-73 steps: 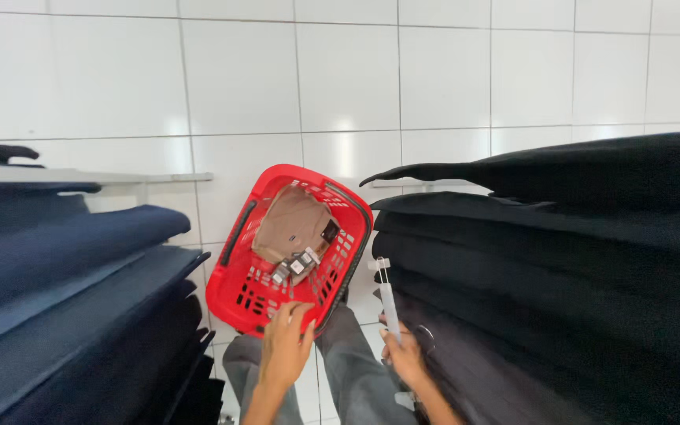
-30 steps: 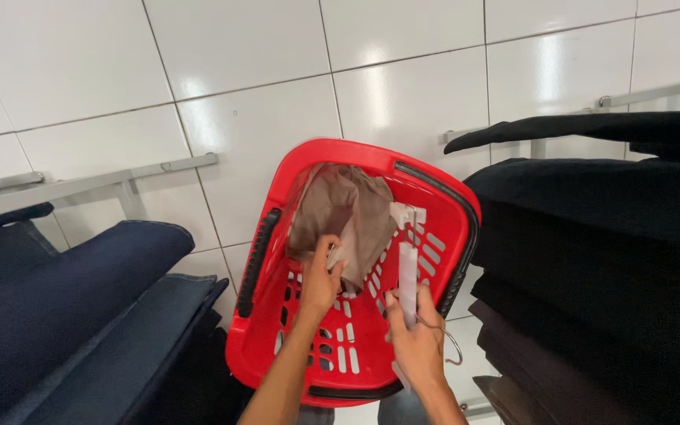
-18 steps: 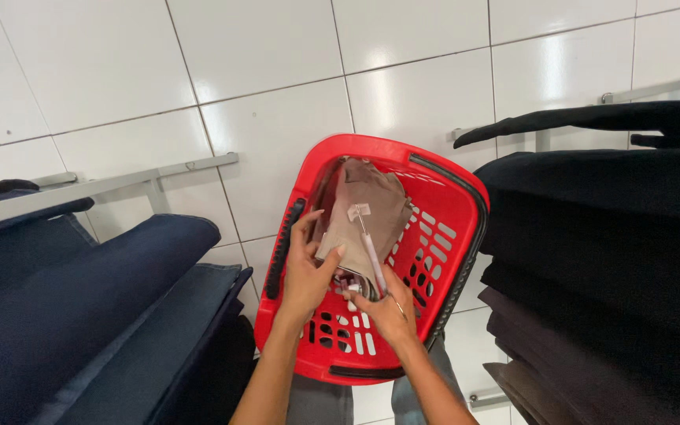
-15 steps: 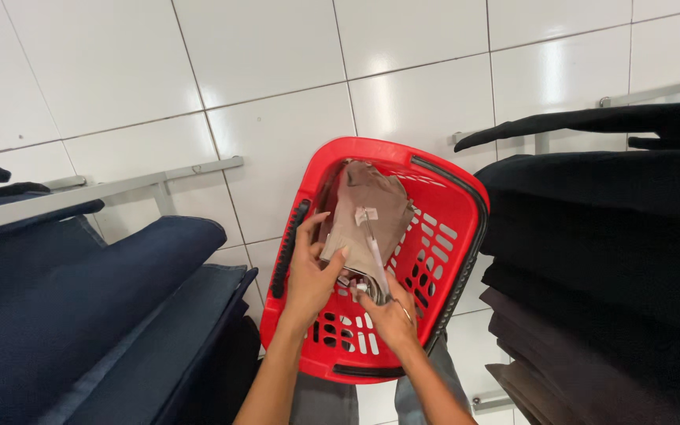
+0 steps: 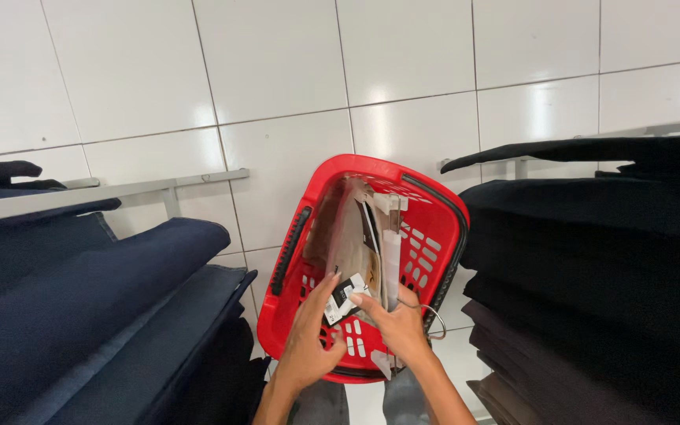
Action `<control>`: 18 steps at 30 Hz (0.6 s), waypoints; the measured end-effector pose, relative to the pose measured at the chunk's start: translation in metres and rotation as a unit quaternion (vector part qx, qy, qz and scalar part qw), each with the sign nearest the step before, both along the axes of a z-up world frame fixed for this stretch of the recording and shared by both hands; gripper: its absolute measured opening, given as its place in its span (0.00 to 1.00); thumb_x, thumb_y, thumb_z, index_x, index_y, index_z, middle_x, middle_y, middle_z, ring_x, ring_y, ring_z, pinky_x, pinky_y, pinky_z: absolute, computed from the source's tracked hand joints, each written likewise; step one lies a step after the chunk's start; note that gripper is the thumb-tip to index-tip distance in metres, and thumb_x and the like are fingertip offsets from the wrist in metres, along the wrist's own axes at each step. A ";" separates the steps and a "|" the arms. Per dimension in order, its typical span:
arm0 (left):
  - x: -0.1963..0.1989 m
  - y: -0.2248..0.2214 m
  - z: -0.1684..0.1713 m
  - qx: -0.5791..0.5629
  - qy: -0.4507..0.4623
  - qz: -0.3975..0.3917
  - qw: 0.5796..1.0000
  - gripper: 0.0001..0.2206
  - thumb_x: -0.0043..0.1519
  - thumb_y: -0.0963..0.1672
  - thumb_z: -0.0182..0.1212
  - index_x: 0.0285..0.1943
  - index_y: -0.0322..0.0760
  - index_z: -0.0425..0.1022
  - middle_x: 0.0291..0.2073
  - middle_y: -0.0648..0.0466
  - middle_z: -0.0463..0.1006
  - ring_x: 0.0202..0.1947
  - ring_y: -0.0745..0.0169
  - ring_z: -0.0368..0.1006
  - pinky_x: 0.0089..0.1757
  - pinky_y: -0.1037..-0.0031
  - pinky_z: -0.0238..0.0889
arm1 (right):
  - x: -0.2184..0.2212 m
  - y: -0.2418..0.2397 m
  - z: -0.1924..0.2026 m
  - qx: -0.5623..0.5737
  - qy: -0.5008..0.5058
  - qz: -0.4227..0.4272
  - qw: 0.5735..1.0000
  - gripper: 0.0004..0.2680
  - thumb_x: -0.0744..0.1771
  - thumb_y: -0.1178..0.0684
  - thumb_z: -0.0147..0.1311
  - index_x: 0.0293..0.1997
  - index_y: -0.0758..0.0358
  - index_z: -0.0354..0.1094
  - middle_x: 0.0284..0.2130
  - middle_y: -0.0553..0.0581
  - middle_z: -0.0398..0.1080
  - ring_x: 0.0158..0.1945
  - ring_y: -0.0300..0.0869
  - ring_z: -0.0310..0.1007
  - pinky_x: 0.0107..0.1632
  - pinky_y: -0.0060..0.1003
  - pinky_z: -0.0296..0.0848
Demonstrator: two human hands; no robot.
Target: The person takes pairs of trousers from a red basket and places them onto clip hangers by opening the clips and securing the waistband, then hangs each pair onto a retail clothing rack.
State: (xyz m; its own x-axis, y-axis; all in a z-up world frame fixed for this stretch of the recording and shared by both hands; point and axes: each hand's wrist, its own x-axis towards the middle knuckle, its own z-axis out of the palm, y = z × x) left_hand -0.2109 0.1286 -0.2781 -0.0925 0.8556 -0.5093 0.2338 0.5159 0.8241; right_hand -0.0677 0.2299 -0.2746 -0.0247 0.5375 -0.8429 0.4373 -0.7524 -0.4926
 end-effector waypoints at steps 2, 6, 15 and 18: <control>0.014 -0.001 0.001 0.014 0.024 0.036 0.999 0.37 0.53 0.38 0.62 0.76 0.44 0.54 0.73 0.51 0.60 0.73 0.53 0.55 0.64 0.59 0.52 | -0.001 0.001 0.019 -0.002 0.008 -0.006 1.000 0.13 0.58 0.51 0.69 0.43 0.64 0.79 0.37 0.56 0.83 0.43 0.42 0.81 0.47 0.35 0.79; 0.018 0.008 -0.003 0.133 0.151 0.045 0.978 0.38 0.46 0.38 0.72 0.70 0.40 0.64 0.63 0.50 0.73 0.68 0.43 0.63 0.64 0.49 0.51 | 0.011 -0.014 0.020 0.022 0.027 0.024 0.999 0.16 0.57 0.48 0.70 0.47 0.60 0.81 0.39 0.53 0.84 0.45 0.37 0.81 0.50 0.32 0.79; -0.009 0.043 0.011 -0.013 -0.065 0.046 0.997 0.36 0.48 0.40 0.64 0.72 0.40 0.62 0.63 0.49 0.74 0.64 0.53 0.70 0.58 0.64 0.63 | 0.000 -0.005 0.029 0.122 0.129 0.137 0.974 0.28 0.52 0.48 0.75 0.56 0.61 0.72 0.42 0.51 0.80 0.46 0.36 0.78 0.53 0.34 0.78; -0.010 0.045 0.021 0.037 -0.094 0.065 0.993 0.38 0.50 0.46 0.70 0.72 0.37 0.60 0.63 0.51 0.75 0.64 0.62 0.69 0.58 0.69 0.62 | 0.022 -0.015 -0.011 0.181 0.110 0.187 0.959 0.24 0.58 0.51 0.68 0.61 0.56 0.71 0.35 0.50 0.73 0.25 0.34 0.60 0.31 0.30 0.62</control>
State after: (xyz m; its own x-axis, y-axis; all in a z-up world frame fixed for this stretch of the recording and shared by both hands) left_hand -0.2207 0.1738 -0.2573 -0.1129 0.8785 -0.4642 0.0075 0.4679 0.8837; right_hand -0.0460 0.2149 -0.2861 -0.4278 0.7133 -0.5551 0.4988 -0.3258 -0.8031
